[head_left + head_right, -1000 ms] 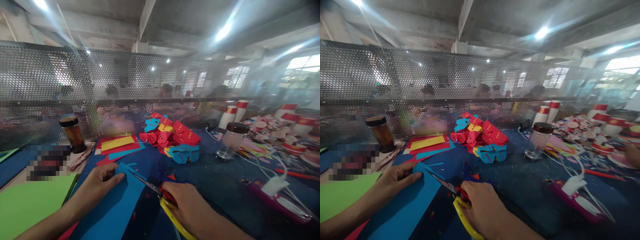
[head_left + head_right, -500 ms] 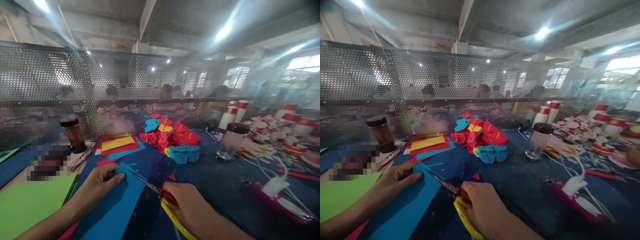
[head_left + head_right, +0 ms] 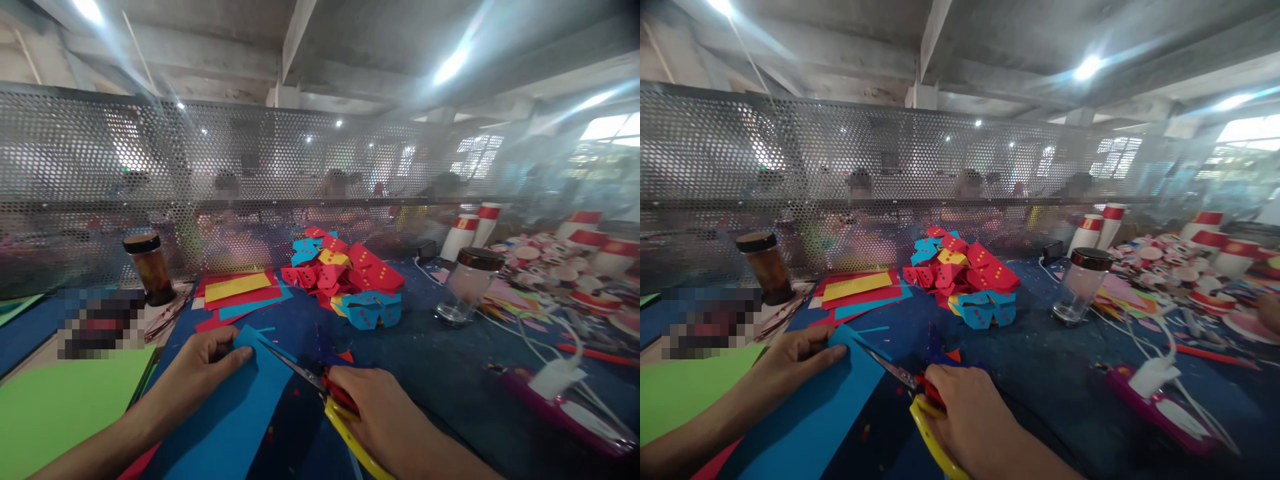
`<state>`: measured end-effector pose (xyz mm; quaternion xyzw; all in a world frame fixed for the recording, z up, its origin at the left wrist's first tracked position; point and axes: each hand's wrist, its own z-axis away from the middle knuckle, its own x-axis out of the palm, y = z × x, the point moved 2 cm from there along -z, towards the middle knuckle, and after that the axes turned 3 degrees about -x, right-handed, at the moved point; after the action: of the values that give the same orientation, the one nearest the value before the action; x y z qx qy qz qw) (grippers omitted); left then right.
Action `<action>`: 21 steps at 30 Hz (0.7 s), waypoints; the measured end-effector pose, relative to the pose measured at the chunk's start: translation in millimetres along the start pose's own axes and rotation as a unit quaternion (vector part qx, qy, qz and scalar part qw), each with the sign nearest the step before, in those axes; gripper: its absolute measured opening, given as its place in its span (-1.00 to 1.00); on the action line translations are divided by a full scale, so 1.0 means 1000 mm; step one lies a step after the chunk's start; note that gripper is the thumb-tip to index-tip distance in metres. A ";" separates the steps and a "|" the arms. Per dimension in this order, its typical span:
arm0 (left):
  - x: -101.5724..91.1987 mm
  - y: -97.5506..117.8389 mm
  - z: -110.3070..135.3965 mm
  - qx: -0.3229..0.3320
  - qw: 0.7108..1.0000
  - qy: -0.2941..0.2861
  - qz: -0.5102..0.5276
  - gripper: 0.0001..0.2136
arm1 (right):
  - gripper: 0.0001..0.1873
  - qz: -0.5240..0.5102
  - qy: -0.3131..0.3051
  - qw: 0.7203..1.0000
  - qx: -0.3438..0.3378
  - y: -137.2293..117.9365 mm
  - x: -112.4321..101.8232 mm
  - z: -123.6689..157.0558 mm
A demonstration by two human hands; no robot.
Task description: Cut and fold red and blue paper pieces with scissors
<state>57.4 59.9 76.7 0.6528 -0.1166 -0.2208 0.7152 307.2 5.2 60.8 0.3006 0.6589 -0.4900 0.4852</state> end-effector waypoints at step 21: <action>0.002 0.002 0.000 -0.006 1.000 -0.003 0.015 -0.70 | -0.87 -0.003 0.004 1.000 -0.006 0.002 0.001 0.000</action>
<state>59.3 59.5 78.2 0.6460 -0.1277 -0.2128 0.7219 308.2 5.6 59.1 0.2981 0.6643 -0.4862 0.4831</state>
